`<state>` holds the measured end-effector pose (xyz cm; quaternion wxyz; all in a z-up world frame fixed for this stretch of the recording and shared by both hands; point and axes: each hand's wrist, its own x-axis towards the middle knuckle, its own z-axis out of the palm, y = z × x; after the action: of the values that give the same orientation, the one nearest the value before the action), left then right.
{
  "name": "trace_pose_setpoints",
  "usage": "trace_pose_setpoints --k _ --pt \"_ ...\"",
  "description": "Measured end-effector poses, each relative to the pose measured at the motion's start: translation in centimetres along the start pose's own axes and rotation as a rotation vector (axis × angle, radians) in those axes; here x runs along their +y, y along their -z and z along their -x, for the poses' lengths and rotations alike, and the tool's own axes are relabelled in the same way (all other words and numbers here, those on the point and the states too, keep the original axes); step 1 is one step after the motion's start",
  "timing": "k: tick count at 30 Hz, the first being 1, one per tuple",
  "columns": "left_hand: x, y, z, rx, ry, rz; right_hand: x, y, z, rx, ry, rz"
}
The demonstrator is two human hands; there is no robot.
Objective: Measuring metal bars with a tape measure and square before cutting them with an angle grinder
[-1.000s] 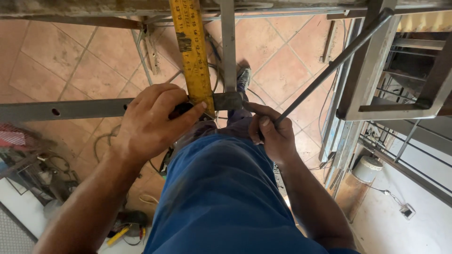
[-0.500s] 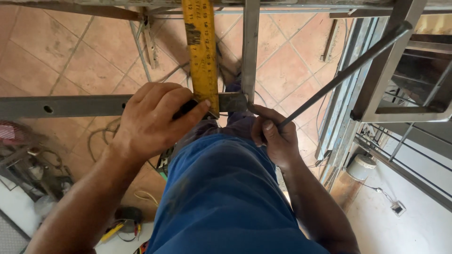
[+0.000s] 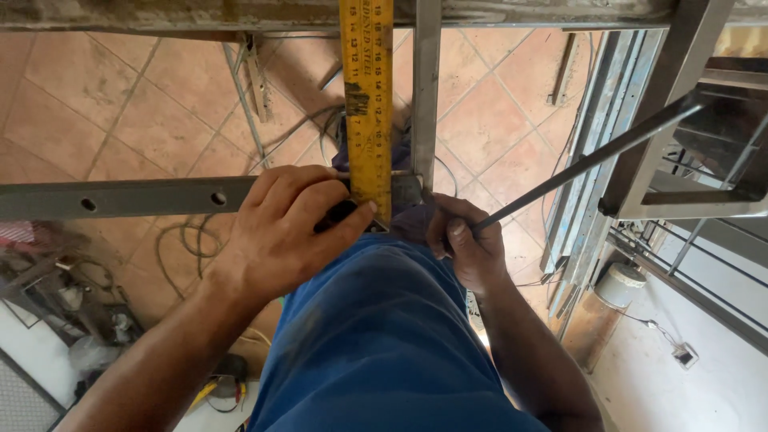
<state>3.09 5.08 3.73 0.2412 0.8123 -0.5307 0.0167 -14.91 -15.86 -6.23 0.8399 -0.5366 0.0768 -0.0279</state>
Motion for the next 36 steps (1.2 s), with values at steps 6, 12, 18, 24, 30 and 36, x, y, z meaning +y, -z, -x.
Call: trace_pose_setpoints --k 6,12,18,24,30,36 --pt "0.7 0.3 -0.8 0.001 0.04 0.021 -0.1 0.4 -0.2 -0.032 0.008 -0.073" --pt "0.7 -0.1 -0.7 -0.002 0.035 0.056 -0.5 1.3 -0.1 0.001 -0.072 -0.115" --pt "0.9 -0.3 -0.8 -0.02 0.07 0.067 -0.8 2.1 -1.2 -0.033 -0.04 -0.079" --pt "0.4 0.3 -0.9 -0.049 0.087 0.103 -0.8 2.6 -1.5 -0.005 -0.146 -0.132" --pt "-0.2 0.6 -0.3 -0.099 0.079 0.085 -1.4 2.6 -3.0 -0.063 -0.076 -0.127" --pt "-0.2 0.7 0.2 -0.121 0.098 0.107 -1.4 2.8 -3.0 -0.02 -0.135 -0.157"
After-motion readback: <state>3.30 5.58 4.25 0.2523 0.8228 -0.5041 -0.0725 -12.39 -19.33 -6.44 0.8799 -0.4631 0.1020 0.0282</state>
